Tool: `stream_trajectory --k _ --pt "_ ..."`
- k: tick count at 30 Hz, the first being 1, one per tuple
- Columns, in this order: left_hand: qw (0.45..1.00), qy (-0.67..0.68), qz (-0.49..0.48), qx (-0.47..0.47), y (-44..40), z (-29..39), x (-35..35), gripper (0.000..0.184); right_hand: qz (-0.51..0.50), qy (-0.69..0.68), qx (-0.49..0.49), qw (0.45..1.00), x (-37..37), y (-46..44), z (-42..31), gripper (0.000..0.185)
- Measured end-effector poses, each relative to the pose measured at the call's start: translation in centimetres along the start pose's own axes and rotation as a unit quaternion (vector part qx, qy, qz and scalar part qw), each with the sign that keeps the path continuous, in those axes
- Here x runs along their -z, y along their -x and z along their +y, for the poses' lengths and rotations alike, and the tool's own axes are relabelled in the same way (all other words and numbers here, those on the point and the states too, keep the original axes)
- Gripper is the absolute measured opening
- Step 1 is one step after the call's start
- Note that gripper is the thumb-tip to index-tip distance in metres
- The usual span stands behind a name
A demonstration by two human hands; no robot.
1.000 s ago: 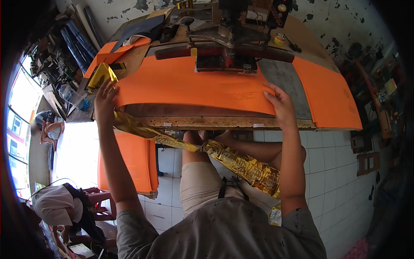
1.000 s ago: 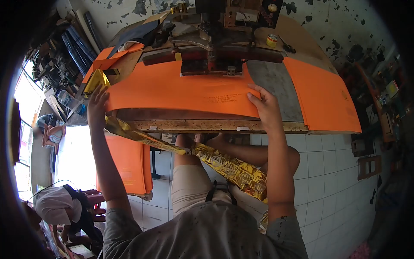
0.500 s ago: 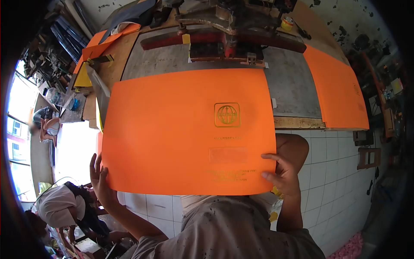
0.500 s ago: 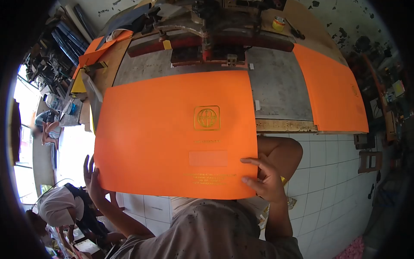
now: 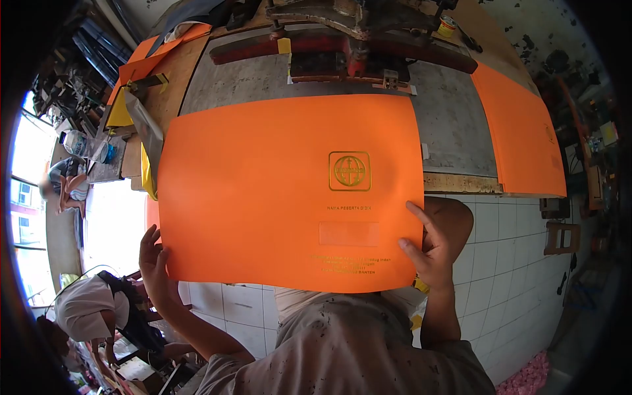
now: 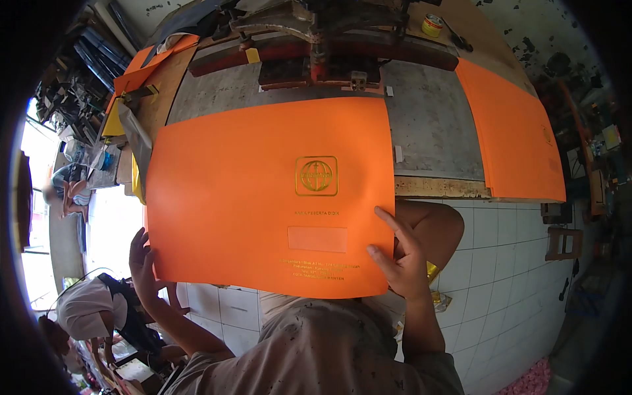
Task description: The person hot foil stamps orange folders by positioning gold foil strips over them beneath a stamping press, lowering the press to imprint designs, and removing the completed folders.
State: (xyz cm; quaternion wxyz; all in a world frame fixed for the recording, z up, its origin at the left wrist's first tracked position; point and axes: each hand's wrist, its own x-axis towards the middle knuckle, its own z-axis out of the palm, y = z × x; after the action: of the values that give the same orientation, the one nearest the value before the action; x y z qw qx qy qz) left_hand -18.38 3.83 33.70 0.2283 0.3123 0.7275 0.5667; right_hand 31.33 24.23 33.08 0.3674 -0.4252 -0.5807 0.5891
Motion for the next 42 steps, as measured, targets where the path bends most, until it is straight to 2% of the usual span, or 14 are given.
stream_trajectory --k 1,2,3,4,6,8,10,15,20,27,32,36,40,42 --pt "0.998 -0.066 0.013 0.000 -0.3 0.0 0.0 0.059 -0.002 0.010 0.008 1.000 0.0 0.0 0.1 0.059" --pt "0.972 -0.219 0.048 -0.070 -0.3 1.3 -1.6 0.057 0.002 0.000 0.008 1.000 0.0 0.0 0.1 0.060" --pt "0.917 -0.366 0.082 -0.137 0.0 2.5 -3.6 0.055 0.005 -0.009 0.007 1.000 -0.1 0.0 0.1 0.060" --pt "0.907 -0.364 0.092 -0.192 0.5 4.2 -6.7 0.053 0.007 -0.018 0.007 1.000 -0.2 0.1 0.1 0.061" --pt "0.917 -0.280 -0.037 -0.282 1.5 6.8 -12.5 0.055 0.010 -0.023 0.040 0.999 -0.5 0.0 0.1 0.061" --pt "0.887 -0.278 -0.190 -0.317 2.6 9.0 -18.2 0.063 0.007 -0.029 0.055 0.998 -0.6 -0.1 0.1 0.061" --pt "0.839 -0.291 -0.265 -0.377 3.3 9.7 -23.8 0.064 0.005 -0.035 0.051 0.998 -0.5 -0.2 0.1 0.061" --pt "0.801 -0.358 -0.251 -0.409 2.6 9.1 -30.5 0.068 0.010 -0.032 0.027 0.999 -0.4 0.0 -0.3 0.062" --pt "0.821 -0.427 -0.177 -0.333 1.4 8.5 -27.7 0.067 0.004 -0.024 0.033 0.999 0.0 -0.1 0.3 0.062" --pt "0.808 -0.354 -0.281 -0.379 2.5 8.5 -28.6 0.069 0.009 -0.043 0.030 0.999 -0.4 -0.3 -0.4 0.062" --pt "0.820 -0.435 -0.154 -0.339 1.2 7.8 -26.9 0.066 0.003 -0.033 0.038 0.999 -0.1 -0.3 -0.2 0.062" --pt "0.806 -0.352 -0.272 -0.390 2.0 8.6 -27.7 0.063 0.006 -0.039 0.041 0.998 -0.3 -0.3 -0.3 0.062" --pt "0.817 -0.388 -0.194 -0.380 1.3 8.0 -27.4 0.059 0.013 -0.037 0.038 0.999 -0.1 -0.3 -0.1 0.062" --pt "0.817 -0.386 -0.201 -0.377 1.4 8.1 -27.5 0.058 0.008 -0.035 0.035 0.999 -0.1 -0.3 -0.1 0.062"
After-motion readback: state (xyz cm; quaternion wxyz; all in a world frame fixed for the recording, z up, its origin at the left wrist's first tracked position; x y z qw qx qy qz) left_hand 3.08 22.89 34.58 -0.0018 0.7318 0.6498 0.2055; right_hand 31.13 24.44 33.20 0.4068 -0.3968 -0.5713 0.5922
